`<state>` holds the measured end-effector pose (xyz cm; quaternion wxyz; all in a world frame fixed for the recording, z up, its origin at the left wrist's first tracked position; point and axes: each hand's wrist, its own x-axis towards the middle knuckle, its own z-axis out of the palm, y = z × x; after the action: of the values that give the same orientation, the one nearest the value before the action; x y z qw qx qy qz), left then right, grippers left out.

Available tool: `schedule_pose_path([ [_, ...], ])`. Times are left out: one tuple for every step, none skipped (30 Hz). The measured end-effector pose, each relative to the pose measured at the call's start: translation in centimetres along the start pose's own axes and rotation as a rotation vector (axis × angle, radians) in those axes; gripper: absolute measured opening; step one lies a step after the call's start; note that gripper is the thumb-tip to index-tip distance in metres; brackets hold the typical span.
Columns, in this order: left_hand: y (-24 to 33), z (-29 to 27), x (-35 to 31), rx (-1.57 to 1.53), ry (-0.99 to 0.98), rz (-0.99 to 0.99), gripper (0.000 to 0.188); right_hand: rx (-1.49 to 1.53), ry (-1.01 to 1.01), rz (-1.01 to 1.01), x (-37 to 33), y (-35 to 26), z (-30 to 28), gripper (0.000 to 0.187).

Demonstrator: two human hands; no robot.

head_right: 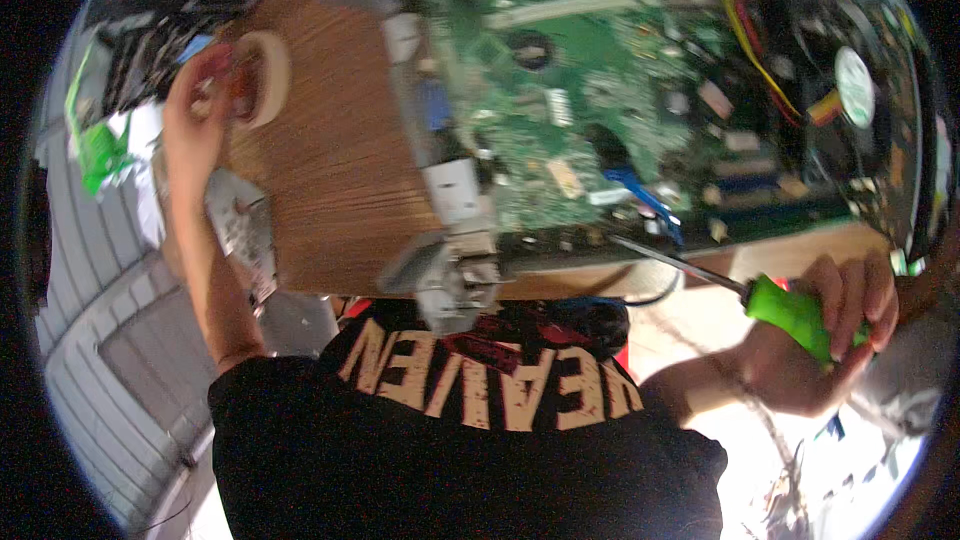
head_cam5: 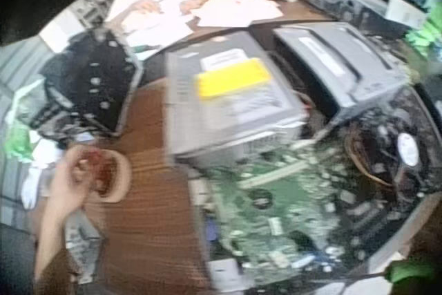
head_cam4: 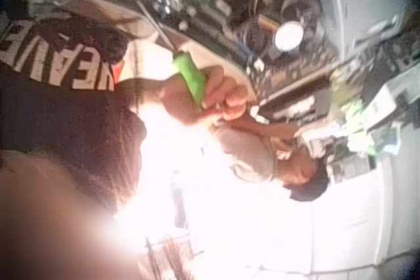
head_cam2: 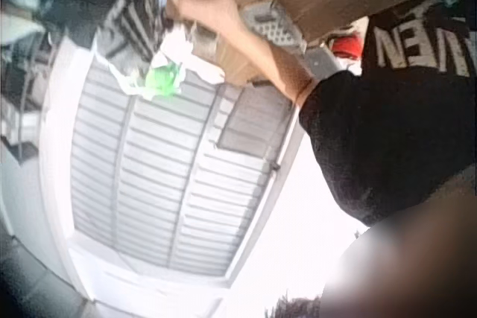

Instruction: The person uses a screwdriver to secure screws onto a computer motherboard and then places a metal hard drive cage into the computer chassis.

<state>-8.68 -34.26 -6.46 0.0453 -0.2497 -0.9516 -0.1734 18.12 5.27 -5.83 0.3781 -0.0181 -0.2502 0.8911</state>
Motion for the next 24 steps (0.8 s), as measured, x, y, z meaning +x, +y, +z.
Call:
schedule_pose_path([
  [0.5,-0.1,0.1,-0.007,-0.009,-0.033,0.024,-0.028,-0.007,-0.024,0.0,0.1,-0.2,0.024],
  [0.4,-0.3,0.0,-0.005,-0.005,-0.024,0.024,-0.001,-0.018,0.012,0.2,-0.1,-0.6,0.025],
  [0.3,-0.3,-0.1,-0.017,0.000,-0.008,0.024,0.014,-0.033,0.038,0.4,0.0,-0.4,0.026],
  [0.6,-0.6,-0.1,0.003,-0.045,-0.065,0.023,-0.081,0.029,0.000,0.3,0.3,-0.1,0.028],
  [0.7,-0.6,-0.4,-0.017,-0.028,-0.070,0.020,-0.066,0.016,0.014,0.3,0.3,0.0,0.028],
  [0.5,-0.5,-0.6,-0.012,0.001,-0.038,0.019,-0.051,0.008,0.033,0.4,0.3,-0.1,0.027],
  [0.1,-0.5,-0.8,-0.007,0.027,-0.004,0.017,-0.038,0.000,0.050,0.5,0.3,-0.1,0.027],
  [0.0,-0.5,-0.8,0.000,0.036,-0.011,0.017,-0.045,-0.021,0.045,0.5,0.3,-0.1,0.026],
  [-0.1,-0.6,-0.9,0.003,0.048,0.029,0.015,-0.037,-0.028,0.049,0.4,0.4,-0.1,0.026],
  [-0.2,-0.6,-0.8,0.006,0.059,0.069,0.013,-0.065,-0.021,0.031,0.4,0.4,0.0,0.026],
  [-0.3,-0.4,-0.9,0.008,0.065,0.065,0.013,-0.099,-0.014,0.011,0.3,0.4,0.0,0.026],
  [-0.4,-0.3,-0.9,-0.006,0.060,0.069,0.012,-0.070,-0.035,0.035,0.3,0.5,0.1,0.026],
  [-0.5,-0.2,-0.9,-0.019,0.055,0.074,0.011,-0.067,-0.040,0.037,0.2,0.3,-0.2,0.026],
  [-0.5,0.0,-0.9,-0.020,0.058,0.069,0.011,-0.075,-0.008,0.029,0.1,0.1,-0.4,0.027],
  [-0.6,0.1,-0.8,-0.011,0.062,0.104,0.011,-0.082,0.025,0.021,0.0,-0.1,-0.6,0.029],
  [-0.7,0.2,-0.8,-0.001,0.066,0.139,0.011,-0.082,0.021,0.025,0.0,-0.2,-0.8,0.029],
  [-0.7,0.3,-0.7,-0.002,0.068,0.140,0.011,-0.053,-0.014,0.046,0.0,0.1,-0.4,0.029],
  [-0.6,0.3,-0.6,-0.001,0.072,0.158,0.010,-0.024,-0.049,0.068,0.0,0.2,-0.2,0.029],
  [-0.6,0.3,-0.5,0.000,0.075,0.175,0.010,-0.024,-0.050,0.067,0.0,0.2,-0.2,0.029],
  [-0.6,0.4,-0.5,0.000,0.076,0.175,0.010,-0.019,-0.068,0.074,0.0,0.2,-0.2,0.029],
  [-0.7,0.5,-0.5,0.002,0.081,0.170,0.010,-0.014,-0.085,0.082,0.0,0.2,-0.1,0.029],
  [-0.8,0.5,-0.5,0.004,0.086,0.166,0.010,-0.014,-0.086,0.082,-0.1,0.2,-0.1,0.029],
  [-0.8,0.6,-0.5,0.001,0.087,0.165,0.010,-0.013,-0.089,0.087,-0.1,0.2,-0.1,0.028],
  [-0.9,0.6,-0.5,0.012,0.083,0.168,0.010,-0.012,-0.092,0.093,-0.2,0.2,0.0,0.027],
])
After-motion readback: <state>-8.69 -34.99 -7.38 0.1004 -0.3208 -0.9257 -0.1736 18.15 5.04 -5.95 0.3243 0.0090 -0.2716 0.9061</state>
